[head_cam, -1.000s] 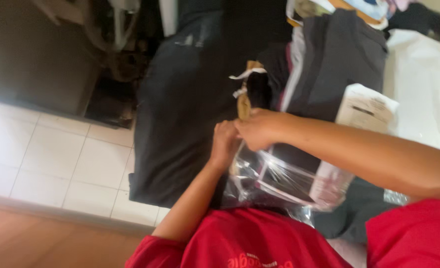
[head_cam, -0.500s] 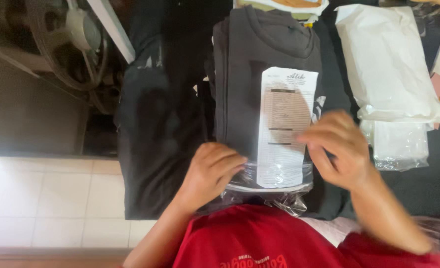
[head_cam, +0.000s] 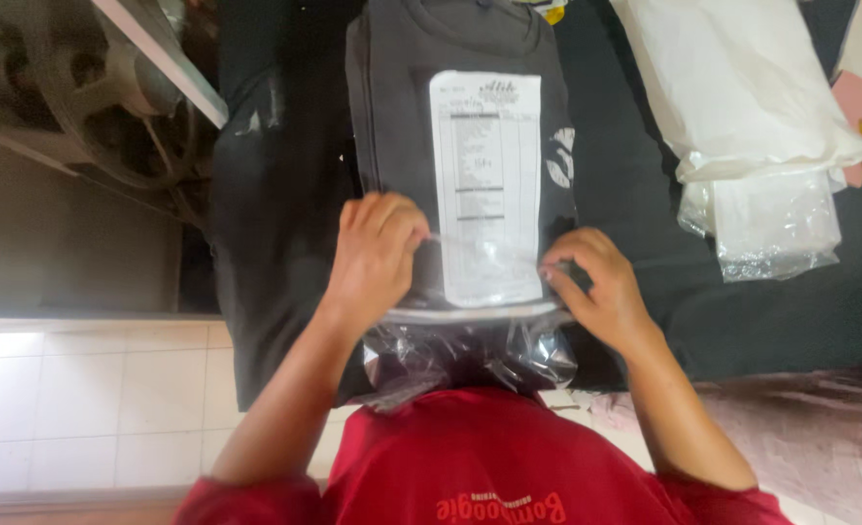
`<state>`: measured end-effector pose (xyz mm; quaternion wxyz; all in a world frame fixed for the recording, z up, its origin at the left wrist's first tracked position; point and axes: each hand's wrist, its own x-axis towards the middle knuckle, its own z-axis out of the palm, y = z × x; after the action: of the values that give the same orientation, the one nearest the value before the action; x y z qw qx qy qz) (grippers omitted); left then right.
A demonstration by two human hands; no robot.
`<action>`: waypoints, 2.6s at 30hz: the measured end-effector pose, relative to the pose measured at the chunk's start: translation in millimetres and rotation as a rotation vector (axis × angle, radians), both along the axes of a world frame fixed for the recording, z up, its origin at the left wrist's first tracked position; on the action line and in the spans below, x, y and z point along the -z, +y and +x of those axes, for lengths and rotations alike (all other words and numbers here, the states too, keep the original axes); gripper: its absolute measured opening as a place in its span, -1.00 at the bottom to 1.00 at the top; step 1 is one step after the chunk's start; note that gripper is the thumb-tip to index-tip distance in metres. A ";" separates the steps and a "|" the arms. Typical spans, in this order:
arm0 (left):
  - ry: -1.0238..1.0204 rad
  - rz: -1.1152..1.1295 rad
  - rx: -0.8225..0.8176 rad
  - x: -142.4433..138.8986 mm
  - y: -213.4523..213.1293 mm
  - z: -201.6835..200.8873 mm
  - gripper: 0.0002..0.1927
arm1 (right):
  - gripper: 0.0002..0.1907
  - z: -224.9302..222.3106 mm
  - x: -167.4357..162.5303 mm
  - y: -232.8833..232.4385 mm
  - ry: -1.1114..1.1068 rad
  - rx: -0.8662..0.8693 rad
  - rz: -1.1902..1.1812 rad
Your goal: The person folds a white t-shirt and places it into a clear plastic bag. She then folds a black t-shirt, inserts it into another plastic bag, and seals it. The packaged items are placed on a table with other folded clothes.
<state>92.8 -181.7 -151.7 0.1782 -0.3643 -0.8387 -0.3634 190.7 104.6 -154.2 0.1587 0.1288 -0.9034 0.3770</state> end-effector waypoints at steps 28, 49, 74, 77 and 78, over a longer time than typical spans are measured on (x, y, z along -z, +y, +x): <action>-0.099 -0.104 0.034 -13.9 -5.8 -8.0 -0.88 | -0.93 -28.5 3.2 4.3 -0.259 -0.206 -0.008; 0.185 -0.421 0.363 -35.3 62.8 -22.4 -0.59 | -0.90 -29.7 20.8 -1.7 -0.381 -0.103 -0.460; -0.176 -1.342 0.679 23.1 252.8 -79.0 -0.65 | -0.97 6.7 204.5 64.2 -0.533 -0.223 -0.875; -0.181 -1.510 0.687 84.2 274.1 -95.4 -0.61 | -0.95 6.0 189.9 66.3 -0.450 -0.216 -0.719; -0.190 -1.570 0.697 98.1 278.9 -95.7 -0.59 | -0.95 7.4 187.0 64.9 -0.430 -0.193 -0.669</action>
<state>-2.9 97.2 -249.8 -0.3177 -0.5866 -0.6988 0.2581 198.1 169.5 -341.3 -0.0366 0.0726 -0.7272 0.6816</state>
